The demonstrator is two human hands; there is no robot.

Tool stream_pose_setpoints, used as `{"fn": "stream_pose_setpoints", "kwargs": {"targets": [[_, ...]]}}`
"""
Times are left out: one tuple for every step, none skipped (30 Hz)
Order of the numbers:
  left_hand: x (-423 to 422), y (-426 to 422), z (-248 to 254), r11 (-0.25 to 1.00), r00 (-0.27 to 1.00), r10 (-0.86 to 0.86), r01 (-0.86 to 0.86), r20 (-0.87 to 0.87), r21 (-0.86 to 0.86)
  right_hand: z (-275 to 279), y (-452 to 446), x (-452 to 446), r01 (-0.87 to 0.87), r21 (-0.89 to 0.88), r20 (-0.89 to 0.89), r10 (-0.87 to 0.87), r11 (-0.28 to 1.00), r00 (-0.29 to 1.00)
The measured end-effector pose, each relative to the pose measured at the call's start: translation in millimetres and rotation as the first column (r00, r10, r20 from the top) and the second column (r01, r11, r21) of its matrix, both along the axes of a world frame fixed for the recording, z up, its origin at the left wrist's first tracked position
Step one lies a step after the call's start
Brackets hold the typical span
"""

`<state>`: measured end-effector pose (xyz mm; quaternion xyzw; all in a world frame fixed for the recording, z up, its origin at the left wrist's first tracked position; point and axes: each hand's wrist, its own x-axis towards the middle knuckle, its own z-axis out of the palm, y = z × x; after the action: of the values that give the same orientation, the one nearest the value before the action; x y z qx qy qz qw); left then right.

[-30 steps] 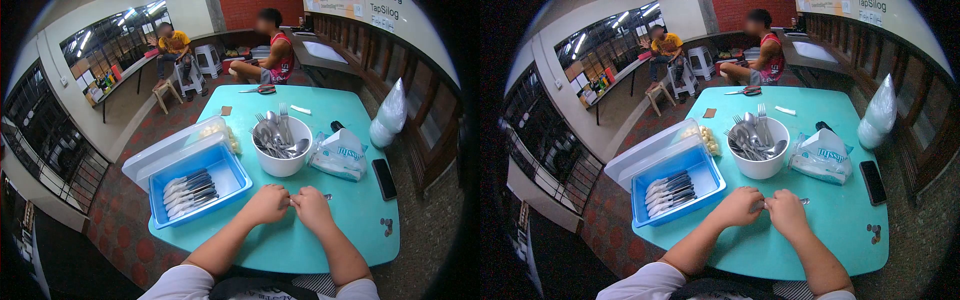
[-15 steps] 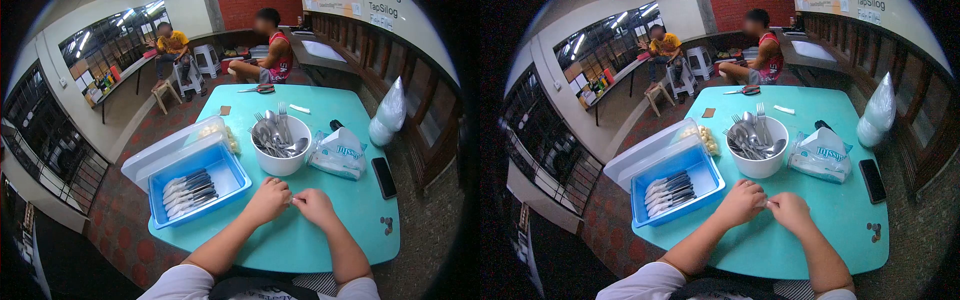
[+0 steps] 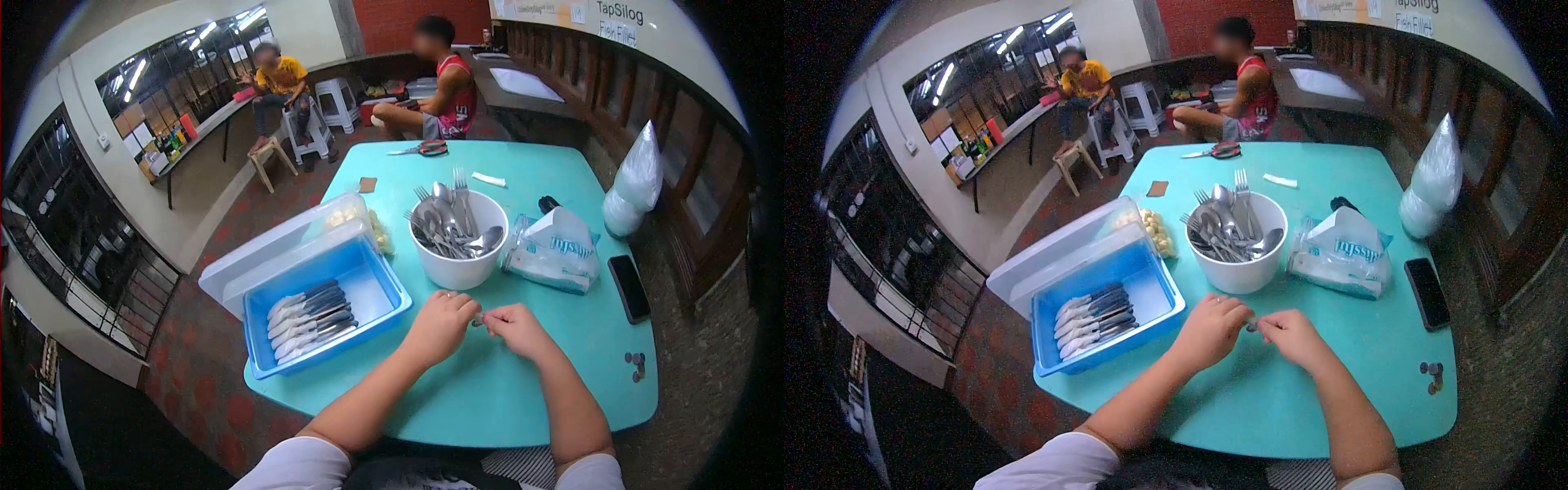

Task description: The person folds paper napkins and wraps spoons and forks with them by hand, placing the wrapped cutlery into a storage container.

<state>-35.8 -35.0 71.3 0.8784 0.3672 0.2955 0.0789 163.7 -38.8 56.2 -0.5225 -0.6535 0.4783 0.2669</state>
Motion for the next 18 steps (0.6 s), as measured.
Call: {"fn": "stream_pose_setpoints", "kwargs": {"targets": [[0.3, 2.6, 1.0, 1.0, 1.0, -0.004, 0.004, 0.026, 0.01, 0.3, 2.5, 0.1, 0.004, 0.014, -0.01, -0.004, 1.0, 1.0], [1.7, 2.6, 3.9, 1.0, 0.996, 0.0, -0.003, 0.088, 0.029, 3.2, 1.8, -1.1, 0.011, 0.159, 0.071, -0.023, 0.987, 0.997], [3.1, -1.5, 6.9, 0.999, 0.988, 0.005, -0.011, 0.151, 0.043, 9.8, -4.5, -5.0, 0.007, 0.297, 0.148, -0.053, 0.955, 0.988], [2.6, -4.1, 9.4, 0.999, 0.977, 0.011, -0.021, 0.214, 0.048, 16.3, -9.6, -8.3, -0.01, 0.421, 0.219, -0.091, 0.907, 0.972], [-0.3, -3.0, 10.6, 1.0, 0.983, 0.004, -0.003, 0.185, -0.009, 22.5, -11.8, -9.8, -0.041, 0.509, 0.278, -0.119, 0.86, 0.953], [-3.9, -2.0, 9.1, 0.997, 0.987, -0.003, 0.014, 0.158, -0.071, 27.0, -15.1, -10.7, -0.078, 0.585, 0.333, -0.151, 0.807, 0.931], [-6.5, -2.1, 6.5, 0.99, 0.991, -0.012, 0.03, 0.131, -0.138, 28.6, -18.0, -11.3, -0.12, 0.651, 0.383, -0.188, 0.75, 0.904], [-7.7, -0.8, 5.3, 0.984, 0.993, -0.017, 0.037, 0.114, -0.176, 28.9, -19.0, -12.0, -0.139, 0.647, 0.403, -0.181, 0.75, 0.897], [-8.4, 1.6, 5.0, 0.976, 0.995, -0.023, 0.043, 0.097, -0.214, 28.8, -19.4, -12.8, -0.158, 0.643, 0.421, -0.174, 0.75, 0.89], [-8.9, 3.4, 4.4, 0.967, 0.996, -0.029, 0.048, 0.079, -0.251, 28.4, -19.5, -13.6, -0.176, 0.64, 0.439, -0.168, 0.748, 0.883], [-9.0, 4.0, 2.9, 0.974, 0.995, -0.046, 0.064, 0.087, -0.216, 26.6, -19.9, -14.0, -0.154, 0.618, 0.429, -0.166, 0.771, 0.888], [-8.9, 5.5, 2.3, 0.981, 0.994, -0.064, 0.08, 0.093, -0.178, 24.9, -19.1, -14.3, -0.132, 0.597, 0.418, -0.166, 0.791, 0.893], [-8.8, 7.8, 2.6, 0.986, 0.992, -0.082, 0.095, 0.099, -0.135, 25.0, -17.1, -14.6, -0.111, 0.579, 0.406, -0.168, 0.808, 0.898], [-8.4, 9.2, 2.7, 0.992, 0.99, -0.109, 0.115, 0.088, -0.056, 27.7, -16.7, -14.3, -0.073, 0.492, 0.375, -0.135, 0.867, 0.917], [-7.5, 9.9, 2.3, 0.991, 0.988, -0.134, 0.133, 0.077, 0.021, 31.5, -17.5, -13.3, -0.043, 0.396, 0.341, -0.104, 0.917, 0.934], [-6.8, 10.2, 1.7, 0.984, 0.985, -0.158, 0.151, 0.064, 0.098, 34.3, -17.3, -12.6, -0.018, 0.292, 0.305, -0.076, 0.956, 0.949], [-5.1, 9.7, -0.2, 0.98, 0.989, -0.144, 0.137, 0.042, 0.146, 33.9, -14.7, -10.9, -0.012, 0.25, 0.299, -0.065, 0.968, 0.952], [-2.7, 7.4, -1.6, 0.974, 0.991, -0.129, 0.123, 0.021, 0.192, 31.9, -11.5, -8.4, -0.007, 0.206, 0.295, -0.055, 0.979, 0.954]]}}
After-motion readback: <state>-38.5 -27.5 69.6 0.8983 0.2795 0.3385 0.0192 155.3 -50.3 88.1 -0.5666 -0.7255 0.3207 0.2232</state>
